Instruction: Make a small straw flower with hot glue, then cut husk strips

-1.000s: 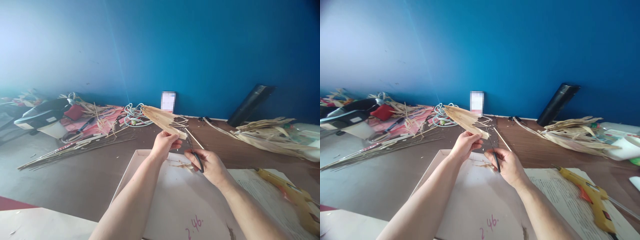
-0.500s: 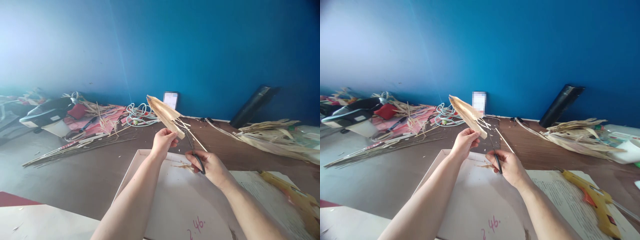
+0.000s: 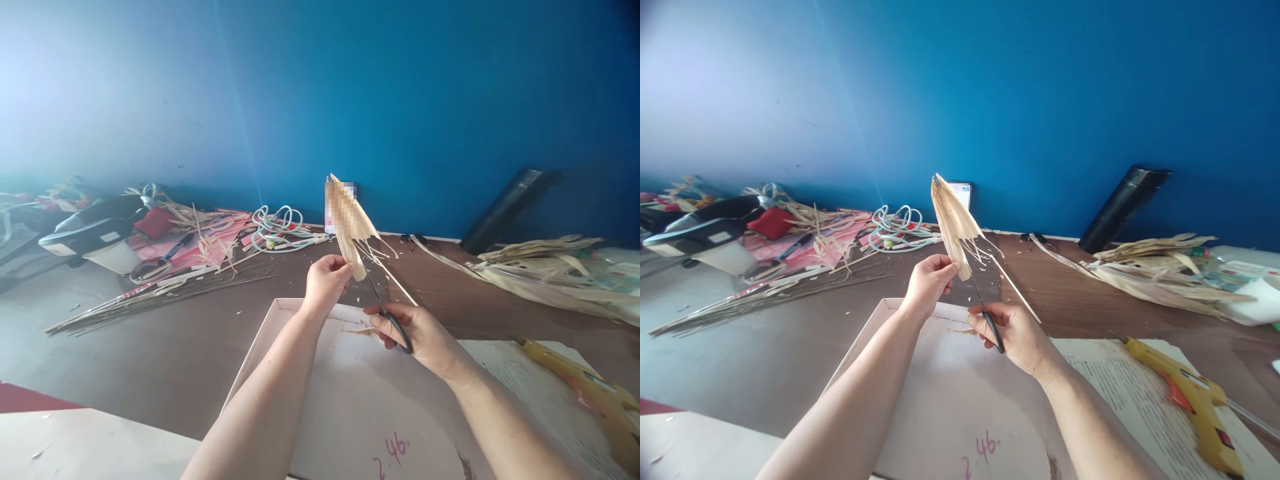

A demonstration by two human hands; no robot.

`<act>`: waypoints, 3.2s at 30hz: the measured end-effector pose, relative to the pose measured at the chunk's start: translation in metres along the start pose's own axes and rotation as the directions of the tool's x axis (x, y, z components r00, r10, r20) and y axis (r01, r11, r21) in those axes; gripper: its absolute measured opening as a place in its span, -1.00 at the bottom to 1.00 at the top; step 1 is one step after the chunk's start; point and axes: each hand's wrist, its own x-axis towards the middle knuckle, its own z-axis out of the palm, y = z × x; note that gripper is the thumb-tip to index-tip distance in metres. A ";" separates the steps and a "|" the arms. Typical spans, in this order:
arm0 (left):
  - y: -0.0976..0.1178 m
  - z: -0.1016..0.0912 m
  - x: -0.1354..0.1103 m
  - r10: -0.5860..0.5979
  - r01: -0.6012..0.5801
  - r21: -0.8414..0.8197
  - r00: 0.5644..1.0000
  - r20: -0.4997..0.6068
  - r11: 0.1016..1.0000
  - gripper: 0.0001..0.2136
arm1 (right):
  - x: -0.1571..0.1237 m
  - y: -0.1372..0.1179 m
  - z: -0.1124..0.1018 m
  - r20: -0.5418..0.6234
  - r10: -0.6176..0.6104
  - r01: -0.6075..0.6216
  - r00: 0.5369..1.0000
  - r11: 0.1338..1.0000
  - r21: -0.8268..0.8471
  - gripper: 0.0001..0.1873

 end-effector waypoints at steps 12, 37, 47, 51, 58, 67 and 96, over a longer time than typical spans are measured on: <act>0.004 0.001 -0.004 -0.027 0.024 0.048 0.997 0.073 0.999 -0.86 | 0.000 -0.002 0.000 -0.038 -0.006 0.005 0.999 1.000 -0.030 -0.60; 0.002 0.001 -0.004 -0.031 0.030 0.013 0.994 0.103 0.999 -0.86 | -0.002 -0.008 0.002 -0.106 -0.025 0.012 0.994 0.993 -0.115 -0.46; 0.004 0.000 -0.005 -0.031 0.028 0.032 0.995 0.096 0.999 -0.86 | -0.003 -0.010 0.003 -0.124 -0.011 0.001 0.992 0.997 -0.080 -0.58; 0.003 0.001 -0.005 -0.032 0.030 0.023 0.995 0.097 0.999 -0.86 | -0.002 -0.007 0.004 -0.134 -0.007 -0.002 0.991 0.998 -0.068 -0.57; 0.002 0.001 -0.004 -0.026 0.024 0.015 0.996 0.091 1.000 -0.85 | -0.001 -0.001 0.002 -0.123 -0.031 0.022 0.992 0.997 -0.072 -0.52; 0.003 0.003 -0.007 -0.080 0.083 -0.006 0.977 0.197 0.997 -0.83 | -0.001 -0.005 0.002 -0.154 -0.015 0.003 0.988 0.997 -0.073 -0.49; 0.006 0.002 -0.011 -0.124 0.143 -0.059 0.960 0.251 0.988 -0.79 | -0.002 -0.017 0.005 -0.163 -0.009 0.003 0.987 0.999 -0.038 -0.59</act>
